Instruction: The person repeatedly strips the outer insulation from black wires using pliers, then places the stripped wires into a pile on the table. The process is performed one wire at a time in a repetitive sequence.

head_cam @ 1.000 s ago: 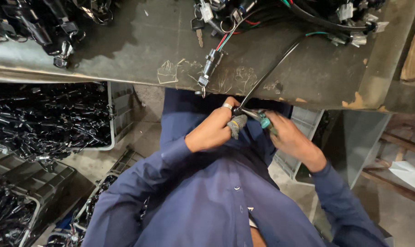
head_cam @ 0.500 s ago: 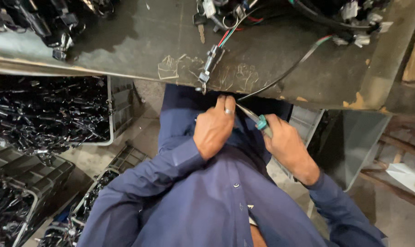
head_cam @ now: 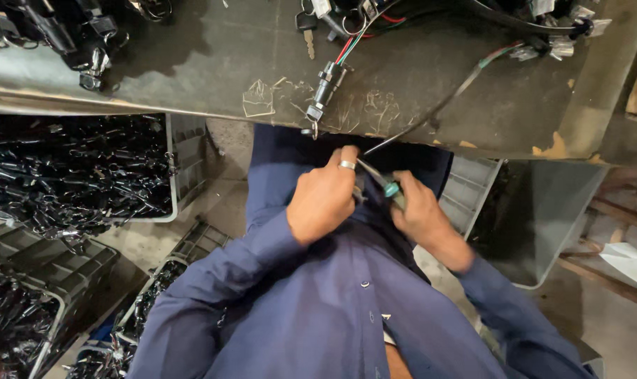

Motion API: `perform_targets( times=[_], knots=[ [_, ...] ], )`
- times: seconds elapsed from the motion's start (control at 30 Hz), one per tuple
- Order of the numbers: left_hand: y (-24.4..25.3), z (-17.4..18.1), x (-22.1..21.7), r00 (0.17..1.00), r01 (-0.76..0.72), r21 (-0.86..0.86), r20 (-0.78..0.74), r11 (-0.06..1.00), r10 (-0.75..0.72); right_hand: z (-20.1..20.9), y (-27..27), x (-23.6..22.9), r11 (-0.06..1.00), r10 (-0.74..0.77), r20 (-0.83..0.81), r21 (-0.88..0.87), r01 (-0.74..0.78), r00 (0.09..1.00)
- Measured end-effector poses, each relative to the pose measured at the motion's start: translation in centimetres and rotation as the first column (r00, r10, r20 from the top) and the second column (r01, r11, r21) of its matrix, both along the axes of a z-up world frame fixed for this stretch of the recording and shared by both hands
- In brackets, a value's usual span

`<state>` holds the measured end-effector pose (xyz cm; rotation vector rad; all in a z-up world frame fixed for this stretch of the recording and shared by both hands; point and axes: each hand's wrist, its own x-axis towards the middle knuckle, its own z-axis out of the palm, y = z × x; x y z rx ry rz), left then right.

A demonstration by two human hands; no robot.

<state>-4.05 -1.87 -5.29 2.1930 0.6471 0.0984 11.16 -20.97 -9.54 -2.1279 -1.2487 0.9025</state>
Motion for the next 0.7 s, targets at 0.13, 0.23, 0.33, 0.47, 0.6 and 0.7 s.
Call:
perform_targets(
  times=[0.13,0.23,0.33,0.47,0.6,0.7],
  knots=[
    [1.9,1.3,-0.6,0.924,0.258,-0.439,0.372,0.860,-0.087,-1.7,0.6,0.8,0.986,0.013,-0.007,0.168,-0.012,1.000],
    [1.7,2.1,-1.5,0.956,0.289,-0.922,0.294,0.257,-0.019,-1.5,2.5,2.2,0.833,0.212,-0.066,0.533,-0.145,0.975],
    [1.2,3.3,-1.9,0.947,0.299,-0.870,0.322,0.392,-0.008,0.3,5.0,3.4,0.817,0.350,-0.207,0.544,-0.190,0.913],
    [3.5,7.3,-3.3,0.985,0.069,-0.516,-0.098,0.854,-0.139,5.4,5.0,2.7,0.857,0.186,0.008,0.488,-0.166,0.983],
    [10.0,10.6,-7.0,0.938,-0.288,0.451,0.311,0.845,0.154,8.1,4.5,5.1,0.871,-0.038,0.256,0.483,-0.094,0.966],
    [16.4,9.8,-7.2,0.855,-0.452,0.749,0.208,0.485,0.476,8.5,3.8,5.5,0.936,-0.070,0.527,0.329,-0.127,0.847]
  ],
)
